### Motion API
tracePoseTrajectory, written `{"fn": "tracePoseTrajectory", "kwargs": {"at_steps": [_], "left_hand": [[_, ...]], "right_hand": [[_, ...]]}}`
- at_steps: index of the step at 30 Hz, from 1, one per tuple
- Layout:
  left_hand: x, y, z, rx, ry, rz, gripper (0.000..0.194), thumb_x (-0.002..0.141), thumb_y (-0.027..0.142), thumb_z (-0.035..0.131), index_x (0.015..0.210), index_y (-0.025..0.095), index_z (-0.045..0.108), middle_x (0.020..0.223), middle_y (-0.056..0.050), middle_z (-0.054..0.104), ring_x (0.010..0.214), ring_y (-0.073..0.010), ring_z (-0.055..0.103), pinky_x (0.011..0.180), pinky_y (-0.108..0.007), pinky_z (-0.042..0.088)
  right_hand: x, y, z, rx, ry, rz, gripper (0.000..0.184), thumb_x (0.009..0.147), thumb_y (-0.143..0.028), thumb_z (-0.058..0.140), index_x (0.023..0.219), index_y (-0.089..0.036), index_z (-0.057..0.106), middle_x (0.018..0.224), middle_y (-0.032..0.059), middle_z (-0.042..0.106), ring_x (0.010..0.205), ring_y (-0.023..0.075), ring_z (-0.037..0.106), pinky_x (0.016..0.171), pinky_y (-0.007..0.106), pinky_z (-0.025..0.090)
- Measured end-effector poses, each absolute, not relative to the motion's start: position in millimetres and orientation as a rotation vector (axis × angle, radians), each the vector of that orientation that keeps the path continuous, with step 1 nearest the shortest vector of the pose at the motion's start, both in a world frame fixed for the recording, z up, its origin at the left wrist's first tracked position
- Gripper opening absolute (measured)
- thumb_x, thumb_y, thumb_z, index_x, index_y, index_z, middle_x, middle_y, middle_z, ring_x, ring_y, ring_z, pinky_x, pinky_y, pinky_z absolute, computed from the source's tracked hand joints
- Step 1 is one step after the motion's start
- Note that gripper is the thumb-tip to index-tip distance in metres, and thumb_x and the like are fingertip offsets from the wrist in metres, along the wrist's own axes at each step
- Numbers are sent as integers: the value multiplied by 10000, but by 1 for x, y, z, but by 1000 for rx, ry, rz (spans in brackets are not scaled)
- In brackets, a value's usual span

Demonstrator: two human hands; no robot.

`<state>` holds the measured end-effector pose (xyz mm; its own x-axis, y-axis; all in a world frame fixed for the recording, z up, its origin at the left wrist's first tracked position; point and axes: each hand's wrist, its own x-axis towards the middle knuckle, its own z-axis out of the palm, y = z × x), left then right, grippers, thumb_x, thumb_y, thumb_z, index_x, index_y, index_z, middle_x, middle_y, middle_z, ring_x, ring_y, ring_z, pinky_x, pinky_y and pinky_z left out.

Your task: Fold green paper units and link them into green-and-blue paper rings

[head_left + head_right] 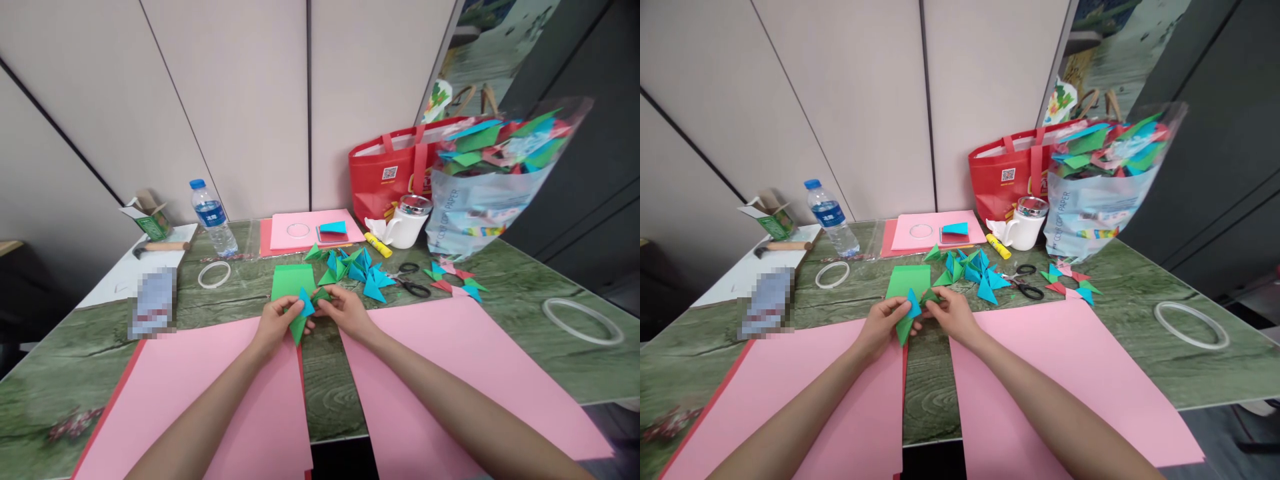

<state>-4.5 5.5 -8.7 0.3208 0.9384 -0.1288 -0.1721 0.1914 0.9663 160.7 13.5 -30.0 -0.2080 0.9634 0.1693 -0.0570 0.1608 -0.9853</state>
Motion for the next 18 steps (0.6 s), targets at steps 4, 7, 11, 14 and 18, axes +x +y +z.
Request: {"fn": "tracePoseTrajectory", "kwargs": {"at_steps": [4, 7, 11, 14, 18], "left_hand": [[-4, 5, -7, 1172, 997, 923, 318, 707, 384, 634, 868, 110, 614, 618, -57, 664, 514, -159, 622, 482, -252, 500], [-3, 3, -3, 1197, 996, 922, 315, 708, 390, 631, 860, 115, 617, 610, -53, 663, 516, -158, 622, 478, -249, 499], [-2, 2, 0, 1168, 1004, 943, 299, 704, 400, 630, 810, 122, 600, 586, -43, 659, 472, -142, 605, 462, -236, 484], [-2, 2, -1, 1150, 1001, 958, 302, 718, 408, 614, 827, 129, 575, 542, -28, 648, 447, -140, 597, 468, -238, 480], [-4, 5, -6, 1149, 976, 1012, 315, 716, 406, 615, 877, 142, 553, 568, -12, 650, 473, -155, 611, 501, -267, 493]], "right_hand": [[159, 13, -26, -917, -1347, 1318, 260, 682, -397, 652, 821, -191, 576, 789, 9, 630, 694, 176, 646, 679, 351, 564], [160, 11, -24, -973, -1316, 1291, 279, 676, -449, 643, 692, -198, 523, 697, -4, 613, 636, 181, 648, 566, 329, 567], [165, 10, -18, -1101, -1313, 1135, 317, 709, -487, 599, 672, -195, 484, 535, -26, 570, 501, 168, 625, 409, 259, 495], [169, 11, -12, -1084, -1247, 1146, 325, 710, -492, 596, 708, -175, 527, 580, -5, 607, 495, 145, 615, 413, 234, 475], [169, 14, -13, -1014, -1114, 1266, 358, 671, -487, 636, 802, -158, 586, 750, 30, 649, 585, 145, 634, 477, 237, 497]]}}
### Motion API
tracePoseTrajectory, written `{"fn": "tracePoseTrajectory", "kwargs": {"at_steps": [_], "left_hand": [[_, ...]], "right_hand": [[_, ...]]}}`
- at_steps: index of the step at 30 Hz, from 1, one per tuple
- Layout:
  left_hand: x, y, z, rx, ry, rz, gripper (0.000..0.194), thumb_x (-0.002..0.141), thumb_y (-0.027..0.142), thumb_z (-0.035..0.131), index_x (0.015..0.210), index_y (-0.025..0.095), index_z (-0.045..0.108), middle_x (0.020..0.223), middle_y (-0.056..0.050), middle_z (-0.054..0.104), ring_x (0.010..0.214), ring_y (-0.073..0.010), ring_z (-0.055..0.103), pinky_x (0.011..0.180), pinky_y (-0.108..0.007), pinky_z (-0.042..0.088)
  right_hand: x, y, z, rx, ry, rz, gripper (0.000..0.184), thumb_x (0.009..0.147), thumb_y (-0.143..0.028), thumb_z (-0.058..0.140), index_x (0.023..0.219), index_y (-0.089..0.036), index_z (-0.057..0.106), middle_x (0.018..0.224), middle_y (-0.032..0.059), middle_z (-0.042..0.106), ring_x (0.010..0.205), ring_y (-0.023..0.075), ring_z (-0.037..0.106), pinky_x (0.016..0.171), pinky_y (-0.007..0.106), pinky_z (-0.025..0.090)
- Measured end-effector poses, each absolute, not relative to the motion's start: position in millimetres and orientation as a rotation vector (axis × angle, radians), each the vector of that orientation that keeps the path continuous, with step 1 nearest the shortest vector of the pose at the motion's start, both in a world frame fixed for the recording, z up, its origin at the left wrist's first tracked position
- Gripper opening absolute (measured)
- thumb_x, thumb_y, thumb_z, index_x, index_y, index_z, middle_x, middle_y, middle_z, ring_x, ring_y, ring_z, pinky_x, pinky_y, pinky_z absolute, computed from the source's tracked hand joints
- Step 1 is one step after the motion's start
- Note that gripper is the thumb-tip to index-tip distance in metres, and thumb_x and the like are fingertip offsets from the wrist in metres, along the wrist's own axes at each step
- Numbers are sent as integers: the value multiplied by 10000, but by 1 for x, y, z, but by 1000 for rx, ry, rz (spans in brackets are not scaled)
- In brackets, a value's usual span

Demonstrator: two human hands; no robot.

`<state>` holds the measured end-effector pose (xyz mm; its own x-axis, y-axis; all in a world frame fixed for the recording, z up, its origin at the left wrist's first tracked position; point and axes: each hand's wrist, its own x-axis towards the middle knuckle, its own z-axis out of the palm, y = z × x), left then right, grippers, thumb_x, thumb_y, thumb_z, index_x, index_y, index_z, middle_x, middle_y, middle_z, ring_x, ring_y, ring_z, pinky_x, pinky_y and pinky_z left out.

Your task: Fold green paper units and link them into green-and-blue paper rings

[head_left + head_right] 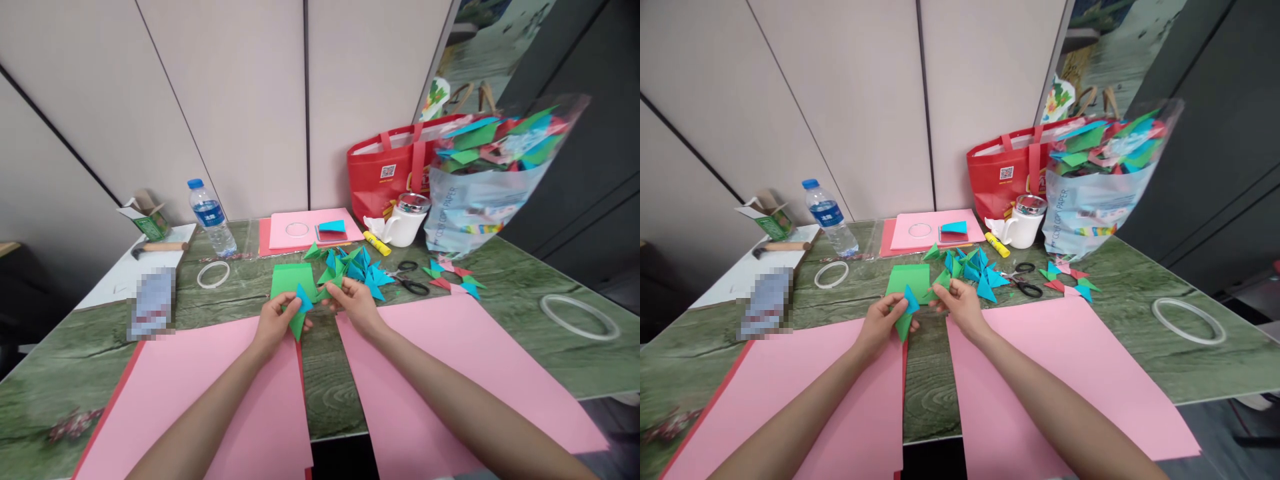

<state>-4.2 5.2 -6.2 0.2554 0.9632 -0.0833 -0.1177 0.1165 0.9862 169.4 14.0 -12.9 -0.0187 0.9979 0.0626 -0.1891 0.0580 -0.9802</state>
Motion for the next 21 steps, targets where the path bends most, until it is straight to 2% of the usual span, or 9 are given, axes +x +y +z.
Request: {"fn": "tracePoseTrajectory", "kwargs": {"at_steps": [5, 8, 12, 16, 21], "left_hand": [[-7, 11, -12, 1175, 973, 1116, 294, 709, 385, 627, 877, 149, 578, 707, -38, 678, 602, -174, 643, 600, -290, 504], [-8, 11, -12, 1210, 982, 1132, 282, 711, 377, 627, 878, 153, 590, 730, -46, 682, 637, -174, 643, 622, -276, 492], [-8, 10, -9, 1220, 1006, 1109, 297, 716, 385, 624, 908, 161, 594, 658, -32, 673, 556, -151, 616, 536, -228, 451], [-8, 8, -6, 1217, 1027, 1099, 313, 722, 411, 610, 911, 163, 610, 581, -17, 649, 519, -140, 591, 515, -215, 424], [-9, 8, -8, 1260, 1028, 1126, 275, 730, 398, 604, 888, 176, 641, 600, 1, 643, 539, -137, 589, 568, -229, 430]], "right_hand": [[166, 16, -18, -887, -1010, 1315, 355, 668, -474, 647, 862, -181, 595, 856, 18, 628, 710, 170, 653, 678, 323, 546], [166, 14, -16, -890, -1045, 1306, 365, 651, -460, 669, 882, -187, 597, 855, 28, 627, 739, 186, 639, 653, 337, 559], [166, 11, -12, -873, -1109, 1267, 313, 664, -432, 666, 849, -188, 606, 781, 12, 608, 752, 165, 602, 662, 335, 569], [166, 9, -10, -888, -1151, 1241, 294, 658, -405, 676, 834, -188, 583, 712, -4, 594, 659, 145, 597, 612, 318, 569], [166, 7, -7, -889, -1210, 1221, 294, 659, -346, 681, 875, -197, 549, 649, -29, 582, 573, 120, 594, 560, 270, 547]]}}
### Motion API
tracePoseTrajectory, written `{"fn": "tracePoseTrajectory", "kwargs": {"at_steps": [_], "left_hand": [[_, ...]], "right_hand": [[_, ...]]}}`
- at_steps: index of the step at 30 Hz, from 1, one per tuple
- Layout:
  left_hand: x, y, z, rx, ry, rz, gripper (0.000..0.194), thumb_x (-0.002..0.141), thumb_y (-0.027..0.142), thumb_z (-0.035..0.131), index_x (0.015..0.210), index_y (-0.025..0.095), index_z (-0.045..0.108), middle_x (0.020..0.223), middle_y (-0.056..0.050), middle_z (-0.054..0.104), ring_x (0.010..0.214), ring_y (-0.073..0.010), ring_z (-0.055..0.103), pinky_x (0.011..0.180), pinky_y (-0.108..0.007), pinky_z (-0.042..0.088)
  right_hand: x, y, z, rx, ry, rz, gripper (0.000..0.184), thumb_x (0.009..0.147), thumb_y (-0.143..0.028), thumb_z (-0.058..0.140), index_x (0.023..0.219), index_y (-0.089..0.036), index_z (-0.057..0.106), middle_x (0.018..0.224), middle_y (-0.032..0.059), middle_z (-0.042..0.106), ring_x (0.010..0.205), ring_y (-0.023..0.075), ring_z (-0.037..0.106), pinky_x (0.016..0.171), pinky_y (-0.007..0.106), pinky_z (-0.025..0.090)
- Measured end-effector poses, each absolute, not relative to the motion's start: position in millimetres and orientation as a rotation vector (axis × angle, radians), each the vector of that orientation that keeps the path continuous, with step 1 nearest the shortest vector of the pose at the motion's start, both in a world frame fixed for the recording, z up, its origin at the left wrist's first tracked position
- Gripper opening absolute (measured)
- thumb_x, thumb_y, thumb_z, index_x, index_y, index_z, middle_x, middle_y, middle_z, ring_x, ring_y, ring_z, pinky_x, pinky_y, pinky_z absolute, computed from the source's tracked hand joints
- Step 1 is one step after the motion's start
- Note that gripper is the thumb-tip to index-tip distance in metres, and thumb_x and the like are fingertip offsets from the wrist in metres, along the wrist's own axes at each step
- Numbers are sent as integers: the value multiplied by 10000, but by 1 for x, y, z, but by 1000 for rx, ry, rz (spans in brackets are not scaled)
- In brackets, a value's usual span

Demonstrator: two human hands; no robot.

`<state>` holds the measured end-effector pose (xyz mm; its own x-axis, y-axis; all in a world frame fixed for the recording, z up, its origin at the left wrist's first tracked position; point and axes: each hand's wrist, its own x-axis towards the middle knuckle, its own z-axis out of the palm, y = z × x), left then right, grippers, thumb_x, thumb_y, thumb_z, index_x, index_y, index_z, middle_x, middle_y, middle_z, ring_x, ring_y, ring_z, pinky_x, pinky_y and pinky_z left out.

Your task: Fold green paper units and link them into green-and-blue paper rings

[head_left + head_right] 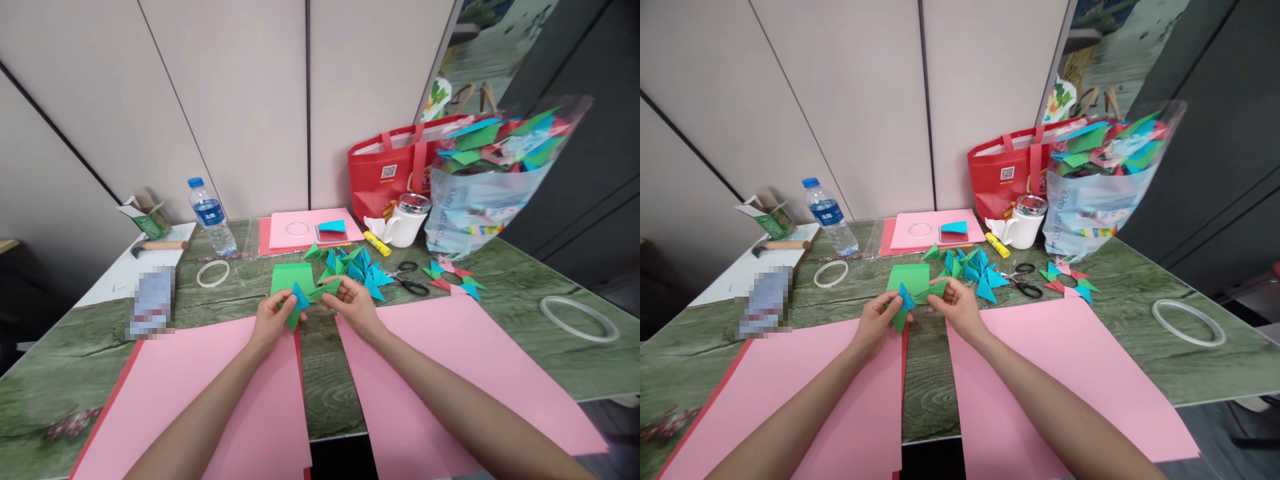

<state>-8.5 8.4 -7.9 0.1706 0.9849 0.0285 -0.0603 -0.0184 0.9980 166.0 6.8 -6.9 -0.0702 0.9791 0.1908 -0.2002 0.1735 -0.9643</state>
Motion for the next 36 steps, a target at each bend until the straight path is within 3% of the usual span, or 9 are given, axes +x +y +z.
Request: {"fn": "tracePoseTrajectory", "kwargs": {"at_steps": [5, 22, 31, 36], "left_hand": [[-8, 9, -10, 1375, 1048, 1207, 228, 745, 352, 597, 859, 172, 679, 635, -4, 654, 627, -142, 572, 650, -235, 424], [-10, 10, -11, 1403, 1104, 1229, 225, 713, 338, 626, 855, 183, 707, 675, -13, 679, 642, -156, 575, 617, -238, 436], [-10, 10, -11, 1455, 1120, 1229, 227, 729, 343, 612, 858, 184, 709, 724, -17, 693, 686, -163, 590, 677, -250, 440], [-9, 9, -10, 1452, 1093, 1196, 257, 741, 346, 602, 893, 163, 698, 644, -9, 668, 648, -147, 582, 680, -246, 437]], "right_hand": [[166, 5, -7, -900, -1287, 1150, 232, 686, -319, 654, 867, -207, 559, 635, -33, 569, 546, 117, 583, 552, 266, 531], [167, 1, -7, -936, -1379, 993, 174, 710, -280, 624, 863, -211, 579, 655, -17, 573, 544, 129, 562, 539, 270, 498], [166, 2, -7, -937, -1373, 1009, 188, 707, -292, 630, 867, -209, 579, 638, -22, 578, 538, 132, 584, 525, 264, 497], [166, 2, -7, -936, -1362, 985, 195, 707, -299, 631, 866, -195, 585, 690, -7, 596, 562, 127, 592, 551, 264, 521]]}}
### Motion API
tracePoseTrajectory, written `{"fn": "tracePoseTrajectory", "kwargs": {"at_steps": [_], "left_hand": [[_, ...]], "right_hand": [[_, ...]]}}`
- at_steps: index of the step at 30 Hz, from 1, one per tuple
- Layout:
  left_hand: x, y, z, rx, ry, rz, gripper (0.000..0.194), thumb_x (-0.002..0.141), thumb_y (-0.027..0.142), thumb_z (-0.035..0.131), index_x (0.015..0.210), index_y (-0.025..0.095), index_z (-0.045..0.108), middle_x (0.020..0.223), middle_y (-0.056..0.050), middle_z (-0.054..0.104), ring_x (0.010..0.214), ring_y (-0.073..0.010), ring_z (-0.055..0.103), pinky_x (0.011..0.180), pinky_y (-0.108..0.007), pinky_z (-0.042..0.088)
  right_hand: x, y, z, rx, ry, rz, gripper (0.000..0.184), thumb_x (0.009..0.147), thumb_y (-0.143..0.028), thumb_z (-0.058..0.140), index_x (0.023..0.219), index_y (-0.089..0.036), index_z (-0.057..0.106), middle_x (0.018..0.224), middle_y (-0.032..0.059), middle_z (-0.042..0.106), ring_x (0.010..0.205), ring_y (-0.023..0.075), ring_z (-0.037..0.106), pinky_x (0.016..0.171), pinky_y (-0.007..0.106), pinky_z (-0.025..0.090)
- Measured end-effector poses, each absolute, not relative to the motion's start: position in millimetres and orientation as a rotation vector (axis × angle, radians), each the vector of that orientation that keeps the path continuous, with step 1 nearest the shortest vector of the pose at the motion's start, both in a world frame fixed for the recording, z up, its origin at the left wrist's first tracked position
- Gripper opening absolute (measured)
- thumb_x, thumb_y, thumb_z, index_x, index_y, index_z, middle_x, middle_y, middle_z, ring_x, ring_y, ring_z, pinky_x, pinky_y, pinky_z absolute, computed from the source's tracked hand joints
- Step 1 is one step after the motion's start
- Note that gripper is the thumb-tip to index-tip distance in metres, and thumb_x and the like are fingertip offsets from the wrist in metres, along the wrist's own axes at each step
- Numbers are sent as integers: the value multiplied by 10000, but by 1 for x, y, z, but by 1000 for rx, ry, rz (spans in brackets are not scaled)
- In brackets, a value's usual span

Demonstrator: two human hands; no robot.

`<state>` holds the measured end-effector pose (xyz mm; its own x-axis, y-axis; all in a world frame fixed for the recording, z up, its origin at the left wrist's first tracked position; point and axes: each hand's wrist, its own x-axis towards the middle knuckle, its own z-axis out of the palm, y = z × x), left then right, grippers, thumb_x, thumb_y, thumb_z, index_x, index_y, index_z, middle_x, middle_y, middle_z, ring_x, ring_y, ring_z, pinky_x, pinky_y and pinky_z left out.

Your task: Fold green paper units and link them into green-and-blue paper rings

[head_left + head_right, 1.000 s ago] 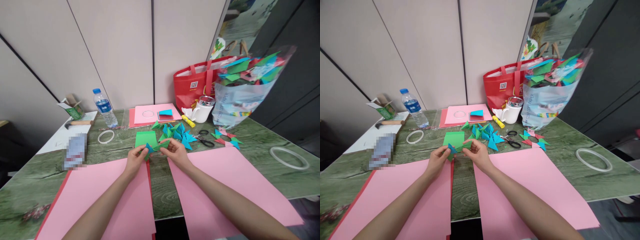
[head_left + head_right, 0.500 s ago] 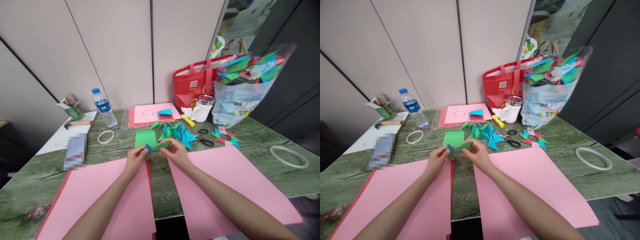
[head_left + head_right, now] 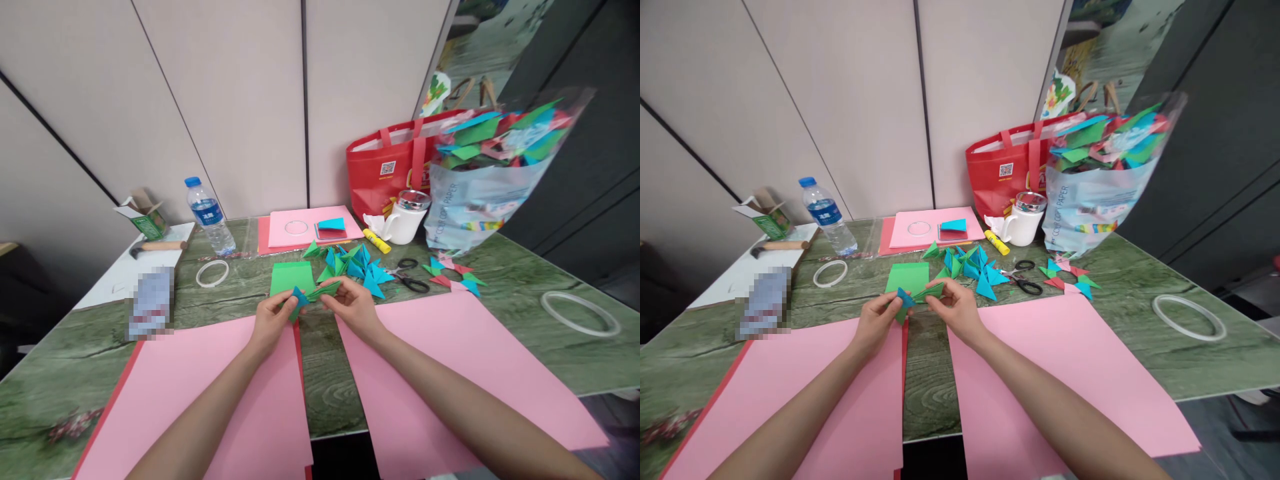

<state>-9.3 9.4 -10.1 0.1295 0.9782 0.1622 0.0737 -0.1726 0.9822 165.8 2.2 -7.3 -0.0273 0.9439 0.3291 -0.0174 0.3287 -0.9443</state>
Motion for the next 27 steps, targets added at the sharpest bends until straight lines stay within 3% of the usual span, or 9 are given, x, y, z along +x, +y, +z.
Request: {"fn": "tracePoseTrajectory", "kwargs": {"at_steps": [6, 17, 27], "left_hand": [[-9, 8, -9, 1430, 1062, 1146, 320, 765, 359, 574, 989, 150, 666, 627, -12, 650, 595, -138, 568, 631, -243, 438], [-8, 6, -8, 1416, 1035, 1110, 353, 764, 384, 566, 993, 132, 658, 606, -24, 648, 560, -140, 578, 589, -255, 470], [-7, 5, -4, 1461, 1045, 1087, 316, 776, 352, 562, 1003, 147, 641, 604, -1, 638, 570, -121, 577, 600, -223, 453]], "right_hand": [[165, 2, -10, -932, -1335, 999, 193, 697, -255, 650, 868, -192, 586, 720, 2, 611, 601, 141, 620, 588, 274, 529], [164, 1, -13, -975, -1329, 938, 214, 695, -309, 651, 858, -187, 583, 715, 9, 612, 595, 151, 620, 579, 299, 562], [164, 0, -14, -1013, -1381, 817, 186, 711, -258, 630, 872, -186, 574, 685, 4, 610, 581, 156, 623, 562, 300, 562]]}}
